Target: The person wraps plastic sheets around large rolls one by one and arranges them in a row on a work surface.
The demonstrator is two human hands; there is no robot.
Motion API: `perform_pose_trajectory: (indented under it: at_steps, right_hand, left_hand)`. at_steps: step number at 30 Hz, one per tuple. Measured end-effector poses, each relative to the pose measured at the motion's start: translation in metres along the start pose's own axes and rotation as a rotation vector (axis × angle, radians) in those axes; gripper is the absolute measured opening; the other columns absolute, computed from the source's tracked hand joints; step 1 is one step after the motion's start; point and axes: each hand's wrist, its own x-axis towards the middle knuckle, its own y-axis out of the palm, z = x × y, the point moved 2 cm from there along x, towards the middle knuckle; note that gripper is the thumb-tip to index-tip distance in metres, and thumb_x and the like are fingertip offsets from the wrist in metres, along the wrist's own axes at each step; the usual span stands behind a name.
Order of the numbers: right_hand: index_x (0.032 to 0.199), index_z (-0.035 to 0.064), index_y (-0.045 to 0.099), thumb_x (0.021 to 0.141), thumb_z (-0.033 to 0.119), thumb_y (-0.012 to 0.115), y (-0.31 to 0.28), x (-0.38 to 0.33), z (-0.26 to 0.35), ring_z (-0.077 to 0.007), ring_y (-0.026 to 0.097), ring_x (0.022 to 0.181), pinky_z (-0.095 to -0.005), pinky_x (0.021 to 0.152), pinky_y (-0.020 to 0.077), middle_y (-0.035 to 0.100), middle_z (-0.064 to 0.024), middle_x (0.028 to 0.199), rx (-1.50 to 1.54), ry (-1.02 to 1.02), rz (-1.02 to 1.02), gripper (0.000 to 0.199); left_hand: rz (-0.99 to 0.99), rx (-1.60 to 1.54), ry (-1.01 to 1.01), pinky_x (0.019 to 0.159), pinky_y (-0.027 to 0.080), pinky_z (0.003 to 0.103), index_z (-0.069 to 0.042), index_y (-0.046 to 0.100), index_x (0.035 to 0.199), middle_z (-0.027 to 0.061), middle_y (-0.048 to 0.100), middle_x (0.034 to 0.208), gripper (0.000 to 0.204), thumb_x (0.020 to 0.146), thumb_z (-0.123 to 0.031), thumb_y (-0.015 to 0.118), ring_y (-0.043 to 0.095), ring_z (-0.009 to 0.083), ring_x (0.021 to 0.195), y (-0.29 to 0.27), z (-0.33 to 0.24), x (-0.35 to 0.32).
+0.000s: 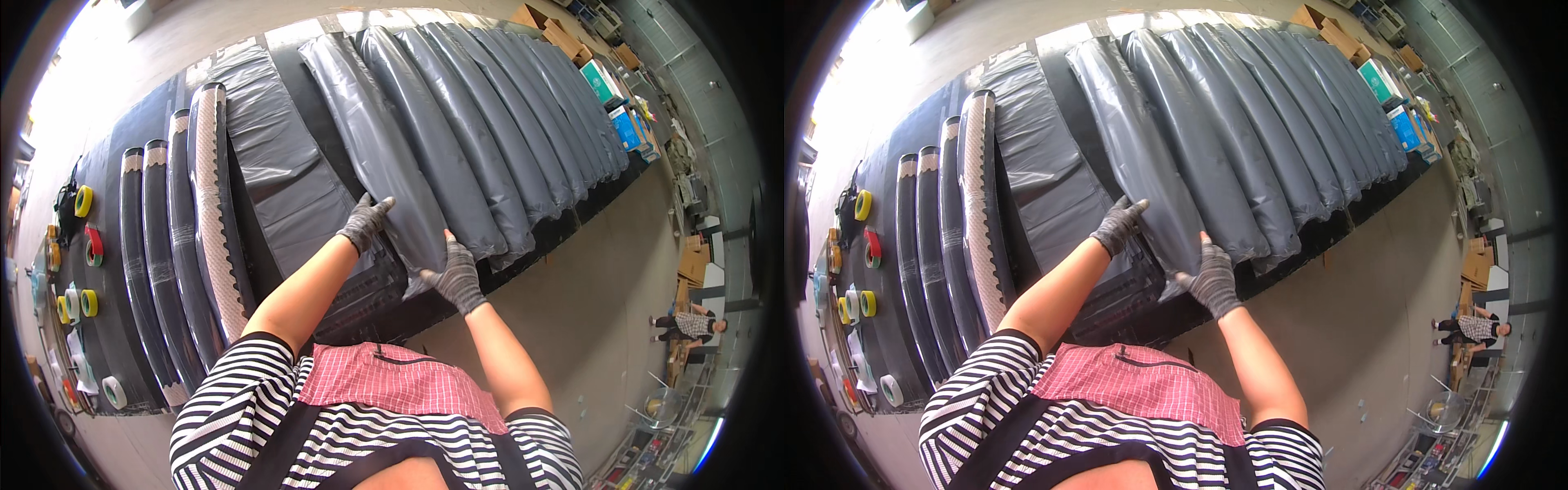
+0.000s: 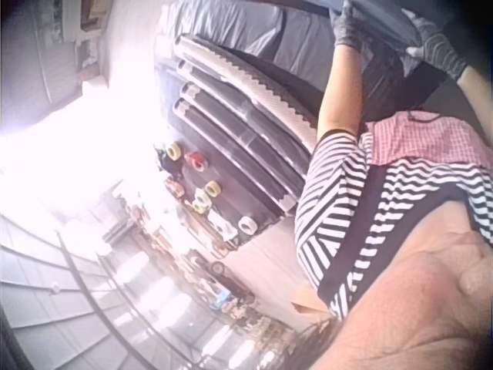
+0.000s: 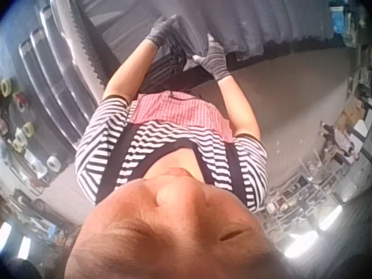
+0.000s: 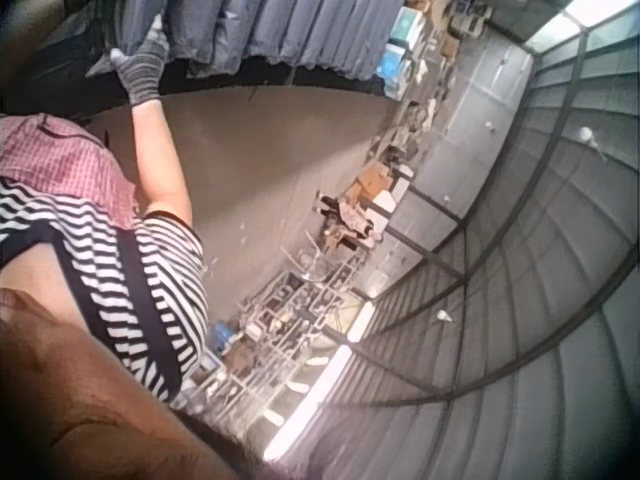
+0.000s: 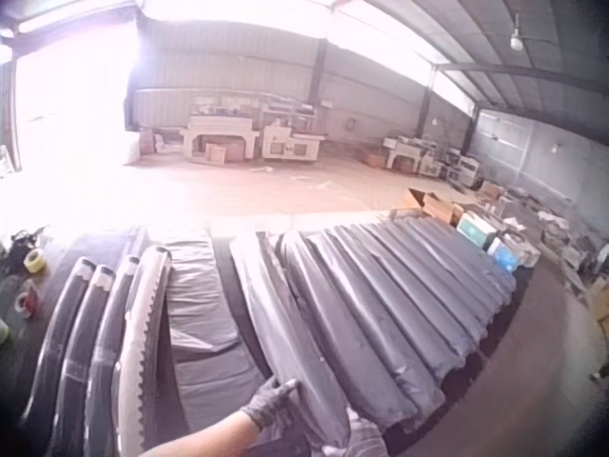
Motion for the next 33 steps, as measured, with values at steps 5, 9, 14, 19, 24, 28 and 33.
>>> perform_pose_trajectory:
  at_steps: [5, 9, 14, 19, 24, 28, 33]
  right_hand:
    - [0.148, 0.0004, 0.033, 0.064, 0.040, 0.086, -0.004, 0.009, -0.002, -0.0397, 0.052, 0.123, -0.0456, 0.106, 0.0408, 0.054, -0.0263, 0.131, 0.101, -0.051, -0.045, 0.108]
    - [0.145, 0.0016, 0.039, 0.071, 0.034, 0.082, -0.002, -0.012, 0.010, -0.0374, 0.047, 0.130, -0.0484, 0.109, 0.0383, 0.049, -0.0227, 0.139, -0.184, -0.056, -0.228, 0.091]
    - [0.129, -0.0005, 0.054, 0.078, 0.016, 0.073, 0.030, -0.024, 0.086, -0.0382, 0.051, 0.124, -0.0468, 0.109, 0.0385, 0.055, -0.0222, 0.131, 0.135, -0.584, -0.238, 0.056]
    - [0.133, 0.0065, 0.055, 0.080, 0.030, 0.072, 0.089, -0.031, 0.087, -0.0365, 0.047, 0.130, -0.0467, 0.111, 0.0366, 0.051, -0.0195, 0.140, -0.026, -0.608, 0.033, 0.060]
    - [0.131, 0.0084, 0.059, 0.083, 0.035, 0.071, 0.110, -0.026, 0.076, -0.0337, 0.049, 0.130, -0.0430, 0.111, 0.0392, 0.052, -0.0145, 0.143, -0.184, -0.575, 0.231, 0.056]
    - [0.139, 0.0057, 0.052, 0.086, 0.045, 0.072, 0.078, -0.021, 0.104, -0.0300, 0.059, 0.117, -0.0377, 0.100, 0.0475, 0.056, -0.0164, 0.137, 0.508, -0.250, 0.345, 0.069]
    - [0.151, 0.0037, 0.029, 0.078, 0.053, 0.080, 0.049, 0.019, 0.145, -0.0222, 0.057, 0.113, -0.0359, 0.096, 0.0487, 0.055, -0.0142, 0.131, 1.255, -0.061, 1.081, 0.102]
  left_hand:
    - [-0.073, 0.552, 0.308, 0.113, 0.037, 0.039, -0.003, 0.043, 0.145, 0.0163, 0.054, 0.138, 0.071, 0.089, -0.035, 0.073, 0.047, 0.0309, 0.133, -0.040, 0.000, -0.039]
    - [-0.737, 1.458, 0.835, 0.101, 0.044, 0.049, -0.004, 0.057, 0.125, 0.0224, 0.056, 0.122, 0.055, 0.078, -0.026, 0.076, 0.053, 0.0402, 0.116, -0.133, -0.060, -0.134]
    - [-1.069, 1.466, 0.045, 0.104, 0.043, 0.046, 0.000, 0.029, 0.147, 0.0238, 0.047, 0.136, 0.099, 0.074, -0.044, 0.080, 0.046, 0.0392, 0.126, -0.251, -0.035, -0.223]
    - [-0.981, 1.246, -0.178, 0.105, 0.044, 0.045, -0.003, 0.015, 0.154, 0.0288, 0.047, 0.137, 0.116, 0.070, -0.044, 0.085, 0.050, 0.0424, 0.126, -0.207, -0.046, -0.228]
    - [-0.836, 0.645, -0.129, 0.084, 0.056, 0.042, -0.003, 0.018, 0.151, 0.0240, 0.065, 0.113, 0.106, 0.071, -0.024, 0.085, 0.068, 0.0310, 0.097, -0.229, -0.042, -0.225]
    - [-0.312, -0.091, 0.480, 0.088, 0.054, 0.035, -0.003, 0.045, 0.138, 0.0095, 0.064, 0.115, 0.077, 0.074, -0.023, 0.084, 0.063, 0.0207, 0.099, -0.178, 0.009, -0.230]
    - [0.006, -0.370, 0.583, 0.097, 0.049, 0.036, -0.007, 0.035, 0.145, 0.0082, 0.057, 0.124, 0.086, 0.076, -0.025, 0.084, 0.056, 0.0188, 0.111, -0.018, 0.061, -0.244]
